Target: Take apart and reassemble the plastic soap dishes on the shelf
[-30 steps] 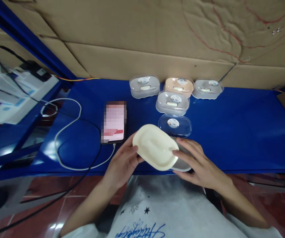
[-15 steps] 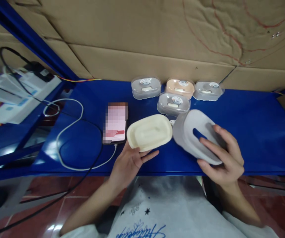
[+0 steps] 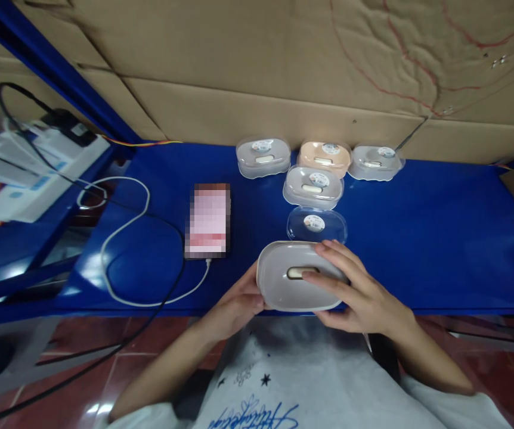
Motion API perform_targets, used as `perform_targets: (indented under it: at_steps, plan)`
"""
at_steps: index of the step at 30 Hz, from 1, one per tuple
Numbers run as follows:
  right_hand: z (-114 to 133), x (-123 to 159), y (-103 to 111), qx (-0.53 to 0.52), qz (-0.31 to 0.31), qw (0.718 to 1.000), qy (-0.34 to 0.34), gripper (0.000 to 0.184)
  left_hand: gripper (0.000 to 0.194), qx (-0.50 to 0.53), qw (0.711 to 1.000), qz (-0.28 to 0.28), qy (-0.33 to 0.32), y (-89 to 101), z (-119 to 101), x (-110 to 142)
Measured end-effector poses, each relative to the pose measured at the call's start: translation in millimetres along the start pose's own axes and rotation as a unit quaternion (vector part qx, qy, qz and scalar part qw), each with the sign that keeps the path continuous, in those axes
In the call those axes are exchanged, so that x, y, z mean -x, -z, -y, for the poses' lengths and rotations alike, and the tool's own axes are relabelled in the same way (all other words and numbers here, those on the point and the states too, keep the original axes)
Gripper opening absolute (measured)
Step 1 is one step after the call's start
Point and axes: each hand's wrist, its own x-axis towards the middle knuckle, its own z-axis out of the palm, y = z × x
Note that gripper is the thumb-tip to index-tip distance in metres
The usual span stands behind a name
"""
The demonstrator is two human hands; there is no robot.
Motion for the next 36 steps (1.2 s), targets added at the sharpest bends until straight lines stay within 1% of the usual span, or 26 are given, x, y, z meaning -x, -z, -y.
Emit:
perform_targets:
  at_steps: [3,5,7,8,9,10,12,14,15,16,18,20,22,24,26,28,29,30,32,34,36]
  plan:
    - [0,-2,-3,-0.003,0.013,1.000,-0.010,0.071,0.067,-0.049,0.998,-0.027,-0.041,-1.0,3,0]
    - [-5,-2,-1,-0.015,0.016,1.000,-0.017,0.080,0.066,-0.073,0.993,-0.056,-0.067,-3.2,5,-1]
    - [-13,0,3,-0.041,0.012,0.998,-0.040,0.093,0.061,-0.078,0.992,-0.076,-0.069,-6.2,5,-2]
    - [-17,3,5,-0.052,0.010,0.997,-0.061,0.094,0.061,-0.074,0.992,-0.084,-0.064,-7.6,4,-3]
    - [-22,6,7,-0.054,0.011,0.995,-0.088,0.090,0.061,-0.068,0.992,-0.091,-0.058,-8.6,3,-4]
    - [-26,10,8,-0.046,0.017,0.992,-0.118,0.083,0.063,-0.061,0.992,-0.099,-0.054,-9.1,2,-5]
    - [-32,19,8,-0.005,0.039,0.984,-0.172,0.067,0.065,-0.047,0.991,-0.118,-0.049,-8.2,1,-5]
    - [-35,28,7,0.046,0.055,0.977,-0.198,0.059,0.064,-0.036,0.990,-0.131,-0.042,-5.1,0,-5]
    - [-36,33,6,0.066,0.052,0.976,-0.203,0.057,0.063,-0.031,0.990,-0.134,-0.038,-3.1,1,-4]
    - [-36,36,5,0.082,0.041,0.975,-0.202,0.057,0.062,-0.027,0.990,-0.135,-0.031,-1.3,1,-4]
    - [-36,42,3,0.100,0.020,0.975,-0.199,0.067,0.061,-0.021,0.991,-0.130,-0.017,1.4,1,-3]
    - [-37,43,2,0.099,0.023,0.974,-0.203,0.075,0.061,-0.018,0.992,-0.125,-0.007,2.3,1,-3]
    - [-39,41,1,0.086,0.030,0.972,-0.217,0.071,0.061,-0.017,0.993,-0.118,-0.005,1.6,1,-3]
    - [-41,37,3,0.070,0.001,0.968,-0.242,0.067,0.061,-0.018,0.994,-0.107,-0.006,0.4,0,-4]
    - [-38,33,7,0.062,-0.066,0.958,-0.273,0.067,0.061,-0.019,0.996,-0.091,-0.009,-0.3,0,-5]
    - [-30,28,12,0.058,-0.132,0.946,-0.291,0.068,0.060,-0.020,0.997,-0.075,-0.013,-0.3,0,-6]
    - [-23,25,14,0.051,-0.151,0.944,-0.288,0.069,0.059,-0.020,0.997,-0.067,-0.014,-0.1,0,-6]
    - [-16,22,14,0.039,-0.157,0.948,-0.274,0.070,0.058,-0.021,0.998,-0.061,-0.015,0.2,1,-6]
    - [-1,14,11,0.008,-0.138,0.965,-0.222,0.072,0.057,-0.023,0.998,-0.051,-0.017,0.7,1,-5]
    - [12,6,3,-0.011,-0.109,0.979,-0.170,0.074,0.056,-0.022,0.999,-0.044,-0.018,1.2,2,-4]
    - [20,0,-7,-0.011,-0.096,0.984,-0.148,0.076,0.056,-0.022,0.999,-0.044,-0.022,1.2,2,-4]
